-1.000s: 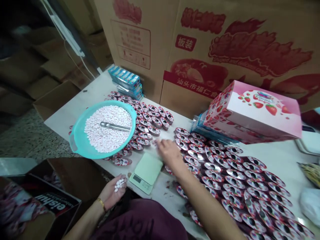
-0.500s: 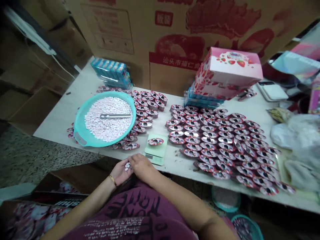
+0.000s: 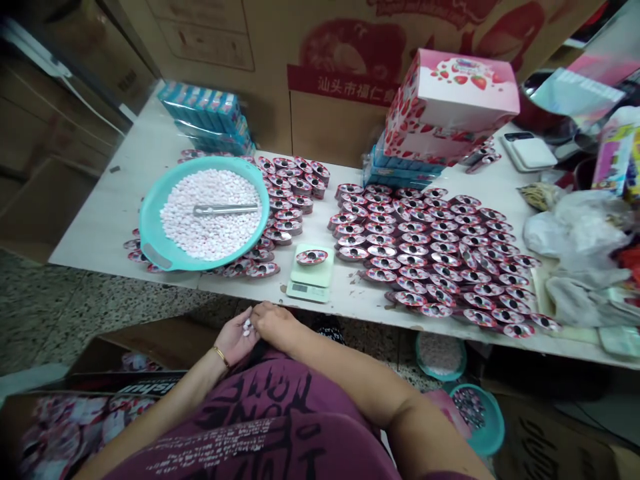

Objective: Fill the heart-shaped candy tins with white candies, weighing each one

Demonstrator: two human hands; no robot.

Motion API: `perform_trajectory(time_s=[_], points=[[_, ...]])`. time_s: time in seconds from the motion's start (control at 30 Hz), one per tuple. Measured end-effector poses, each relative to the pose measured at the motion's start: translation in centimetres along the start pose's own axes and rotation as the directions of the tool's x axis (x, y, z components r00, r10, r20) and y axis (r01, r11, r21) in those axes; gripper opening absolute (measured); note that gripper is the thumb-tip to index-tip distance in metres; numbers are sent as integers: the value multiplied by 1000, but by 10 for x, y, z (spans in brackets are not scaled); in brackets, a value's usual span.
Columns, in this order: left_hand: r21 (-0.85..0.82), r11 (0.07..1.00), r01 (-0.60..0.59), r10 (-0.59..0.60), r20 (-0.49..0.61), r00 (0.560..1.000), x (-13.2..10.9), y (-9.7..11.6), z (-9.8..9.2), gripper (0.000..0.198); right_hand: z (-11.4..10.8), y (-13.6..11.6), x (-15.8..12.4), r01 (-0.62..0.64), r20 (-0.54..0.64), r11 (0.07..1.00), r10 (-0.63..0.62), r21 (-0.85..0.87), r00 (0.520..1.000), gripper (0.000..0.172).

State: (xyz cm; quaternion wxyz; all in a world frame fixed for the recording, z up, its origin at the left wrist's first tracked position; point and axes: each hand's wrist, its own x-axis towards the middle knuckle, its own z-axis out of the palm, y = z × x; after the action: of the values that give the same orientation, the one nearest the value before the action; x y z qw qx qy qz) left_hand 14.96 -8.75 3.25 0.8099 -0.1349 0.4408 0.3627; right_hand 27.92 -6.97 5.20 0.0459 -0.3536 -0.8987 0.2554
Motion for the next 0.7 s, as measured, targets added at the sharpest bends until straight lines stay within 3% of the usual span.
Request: perform_trajectory(time_s=[0.13,0.27,0.37,0.47,0.57,0.7], points=[[24,1000,17,-18,11,1000,8,1,14,17,4,4,-2,7,-55,997,-12,-82,998,10],[34,999,6,-7,41,999,19,2,28,15,2,19,-12,-53,-198,998,60,42,978,13],[55,998,14,-20,102,995,25,3,33,17,-10,43,-23,-129,-360,971,195,199,912,13],[71,997,25,-32,97,995,27,3,35,18,-28,77,-31,-257,-473,925,366,280,802,12],[57,998,25,-30,80,996,26,2,35,18,-42,111,-32,-352,-478,897,440,266,760,12],[29,999,21,-23,73,997,24,1,35,18,-43,135,-28,-407,-401,884,467,229,788,17]])
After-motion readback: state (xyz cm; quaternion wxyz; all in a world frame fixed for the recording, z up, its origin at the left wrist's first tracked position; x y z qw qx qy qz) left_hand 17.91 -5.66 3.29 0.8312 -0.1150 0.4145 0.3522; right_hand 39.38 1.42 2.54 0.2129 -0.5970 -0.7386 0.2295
